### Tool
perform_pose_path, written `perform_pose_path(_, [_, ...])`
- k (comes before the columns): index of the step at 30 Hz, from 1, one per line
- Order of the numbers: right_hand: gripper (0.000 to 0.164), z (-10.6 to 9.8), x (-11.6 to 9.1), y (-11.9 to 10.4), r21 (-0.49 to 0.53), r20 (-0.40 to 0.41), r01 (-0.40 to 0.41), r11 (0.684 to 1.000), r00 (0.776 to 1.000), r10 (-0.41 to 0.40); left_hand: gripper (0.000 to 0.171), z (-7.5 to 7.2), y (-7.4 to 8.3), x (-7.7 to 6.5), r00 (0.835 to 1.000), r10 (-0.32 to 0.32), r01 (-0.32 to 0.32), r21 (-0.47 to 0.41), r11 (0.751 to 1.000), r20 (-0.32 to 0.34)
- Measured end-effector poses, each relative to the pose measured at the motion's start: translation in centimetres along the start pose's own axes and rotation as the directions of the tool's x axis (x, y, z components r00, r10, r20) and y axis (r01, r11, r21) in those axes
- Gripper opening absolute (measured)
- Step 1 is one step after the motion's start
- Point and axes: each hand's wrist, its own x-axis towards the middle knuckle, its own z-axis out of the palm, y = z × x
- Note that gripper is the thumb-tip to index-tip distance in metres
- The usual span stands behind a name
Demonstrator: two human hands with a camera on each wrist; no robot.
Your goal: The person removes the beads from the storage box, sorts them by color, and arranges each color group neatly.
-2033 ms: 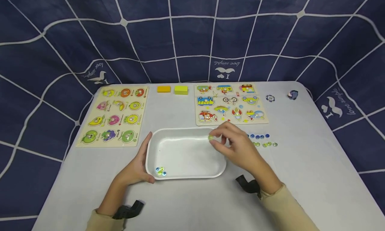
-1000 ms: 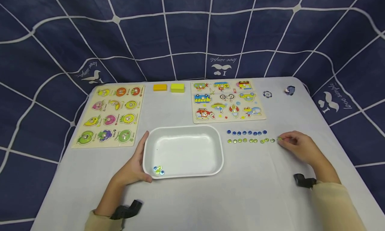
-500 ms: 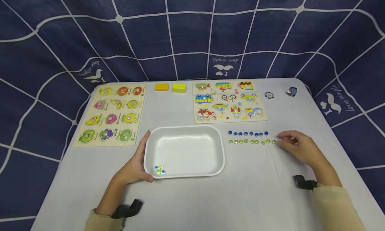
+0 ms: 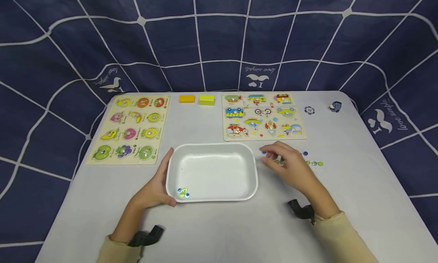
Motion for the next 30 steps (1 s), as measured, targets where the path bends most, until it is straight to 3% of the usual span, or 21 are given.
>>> perform_pose_path(7, [0.024, 5.5, 2.3, -5.1, 0.190, 0.196, 0.029, 0.981, 0.978, -0.067, 0.147, 0.0, -0.2, 0.0, 1.000, 0.000, 0.000, 0.003, 1.000, 0.001])
perform_pose_path(13, [0.026, 10.3, 3.7, -8.1, 0.121, 0.397, -0.002, 0.993, 0.917, -0.047, 0.148, -0.1, -0.1, 0.1, 1.000, -0.017, 0.017, 0.025, 1.000, 0.001])
perform_pose_path(17, [0.026, 12.9, 4.3, -9.0, 0.107, 0.469, 0.013, 0.994, 0.881, -0.062, 0.147, -0.2, -0.1, 0.1, 1.000, -0.021, 0.021, 0.041, 0.999, 0.006])
perform_pose_path(30, [0.021, 14.9, 5.3, -10.5, 0.129, 0.577, 0.044, 0.991, 0.809, -0.111, 0.146, -0.3, -0.3, 0.0, 1.000, -0.013, 0.013, 0.037, 0.999, 0.011])
